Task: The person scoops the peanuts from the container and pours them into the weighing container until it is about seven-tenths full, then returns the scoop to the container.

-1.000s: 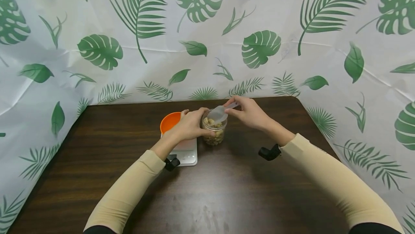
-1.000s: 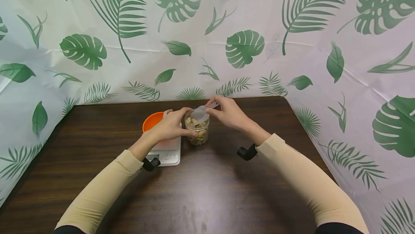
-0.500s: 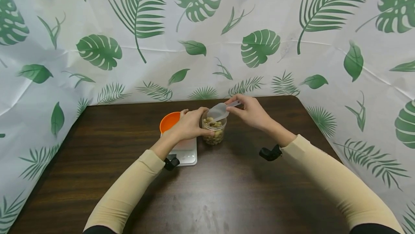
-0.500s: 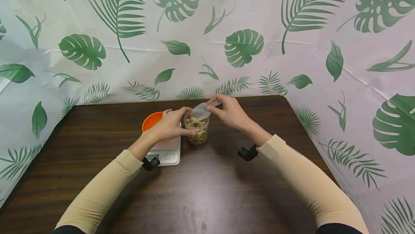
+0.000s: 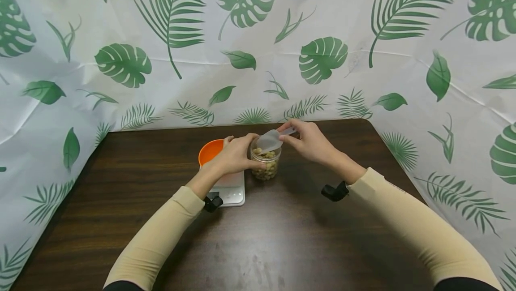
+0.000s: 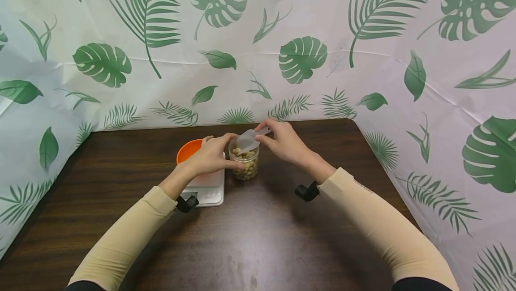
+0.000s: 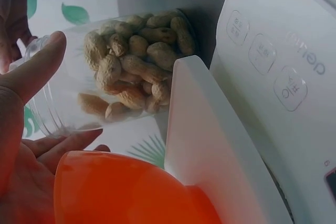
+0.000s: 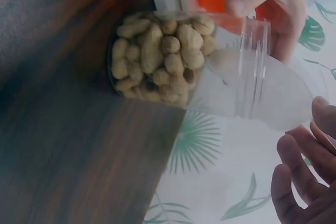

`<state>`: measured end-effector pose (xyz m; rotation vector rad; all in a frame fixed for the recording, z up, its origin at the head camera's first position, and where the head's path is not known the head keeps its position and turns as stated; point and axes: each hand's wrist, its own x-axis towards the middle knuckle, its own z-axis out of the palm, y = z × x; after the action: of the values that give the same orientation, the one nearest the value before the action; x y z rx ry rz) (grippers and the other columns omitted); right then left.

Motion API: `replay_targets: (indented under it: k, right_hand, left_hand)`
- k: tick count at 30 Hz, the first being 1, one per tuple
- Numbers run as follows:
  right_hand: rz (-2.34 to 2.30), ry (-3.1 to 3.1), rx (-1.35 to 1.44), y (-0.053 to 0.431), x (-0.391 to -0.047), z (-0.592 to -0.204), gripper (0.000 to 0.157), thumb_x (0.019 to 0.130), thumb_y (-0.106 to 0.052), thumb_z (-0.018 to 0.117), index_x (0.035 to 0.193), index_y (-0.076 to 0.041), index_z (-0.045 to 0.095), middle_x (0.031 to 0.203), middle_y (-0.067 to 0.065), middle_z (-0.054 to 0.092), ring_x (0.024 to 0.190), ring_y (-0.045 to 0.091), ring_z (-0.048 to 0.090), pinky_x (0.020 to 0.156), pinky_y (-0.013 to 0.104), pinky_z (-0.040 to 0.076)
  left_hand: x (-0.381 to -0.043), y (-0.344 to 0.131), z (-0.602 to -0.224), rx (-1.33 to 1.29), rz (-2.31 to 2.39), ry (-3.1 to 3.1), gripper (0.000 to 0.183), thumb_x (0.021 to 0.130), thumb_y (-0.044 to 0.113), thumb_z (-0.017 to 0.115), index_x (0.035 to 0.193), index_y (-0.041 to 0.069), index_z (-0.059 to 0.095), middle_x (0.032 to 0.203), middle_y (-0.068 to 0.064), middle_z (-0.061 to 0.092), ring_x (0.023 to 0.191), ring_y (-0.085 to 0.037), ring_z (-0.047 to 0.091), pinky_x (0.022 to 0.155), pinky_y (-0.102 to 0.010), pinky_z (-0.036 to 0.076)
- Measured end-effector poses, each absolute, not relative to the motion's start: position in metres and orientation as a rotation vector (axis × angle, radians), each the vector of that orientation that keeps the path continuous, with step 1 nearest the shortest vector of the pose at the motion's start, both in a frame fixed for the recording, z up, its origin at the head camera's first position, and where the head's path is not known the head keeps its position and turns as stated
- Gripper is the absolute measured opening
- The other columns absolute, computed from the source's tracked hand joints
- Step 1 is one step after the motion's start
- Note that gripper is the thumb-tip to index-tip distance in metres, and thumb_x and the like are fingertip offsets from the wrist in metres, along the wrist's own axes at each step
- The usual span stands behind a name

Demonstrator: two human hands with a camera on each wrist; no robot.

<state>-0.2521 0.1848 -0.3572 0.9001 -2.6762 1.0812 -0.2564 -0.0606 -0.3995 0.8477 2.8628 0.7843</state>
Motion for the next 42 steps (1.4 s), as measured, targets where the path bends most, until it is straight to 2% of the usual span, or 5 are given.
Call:
replay_targets:
  k: [7,18,26,37,42]
  right_hand:
    - [1.013,-2.664,0.974,0.178,-0.253,-0.361,0.021,0.094,-0.024,0.064,0.111,-0.011,0.063,0.089,0.000,0.065,0.051,0.016,0.045,0.049,0.031,0.040]
    - [1.136,-2.685,0.887,0.177,-0.251,-0.369,0.019,0.094,-0.022,0.064,0.109,-0.012,0.062,0.097,0.000,0.065,0.058,0.019,0.052,0.052,0.032,0.043]
    - [1.038,-2.667,0.929,0.170,-0.246,-0.368,0.020,0.095,-0.022,0.063,0.111,-0.009,0.060,0.084,0.002,0.064,0.052,0.015,0.047,0.049,0.031,0.042]
    - [1.154,-2.699,0.820,0.175,-0.245,-0.368,0.018,0.094,-0.023,0.063,0.109,-0.012,0.061,0.093,0.001,0.065,0.054,0.018,0.050,0.050,0.032,0.044]
    - [1.151,-2.678,0.889,0.173,-0.245,-0.370,0.021,0.095,-0.020,0.062,0.112,-0.008,0.060,0.099,0.005,0.065,0.064,0.016,0.057,0.054,0.032,0.047]
  left_hand:
    - [-0.256,-0.062,-0.398,0.848,0.788,2.864,0.089,0.073,0.056,0.078,0.140,0.009,0.043,0.125,-0.002,0.060,0.111,-0.018,0.056,0.103,-0.057,0.017]
    - [-0.256,-0.061,-0.400,0.826,0.800,2.872,0.087,0.073,0.055,0.078,0.139,0.009,0.044,0.121,-0.001,0.061,0.108,-0.017,0.056,0.103,-0.057,0.017]
    - [-0.256,-0.062,-0.402,0.835,0.802,2.881,0.087,0.072,0.055,0.078,0.138,0.009,0.045,0.120,-0.001,0.062,0.107,-0.017,0.056,0.102,-0.057,0.017]
    - [-0.256,-0.061,-0.401,0.826,0.792,2.878,0.087,0.073,0.055,0.078,0.138,0.009,0.045,0.122,-0.002,0.061,0.109,-0.018,0.056,0.103,-0.057,0.017]
    - [-0.255,-0.061,-0.400,0.830,0.796,2.883,0.087,0.072,0.055,0.078,0.138,0.009,0.045,0.120,-0.001,0.061,0.108,-0.017,0.056,0.102,-0.057,0.017]
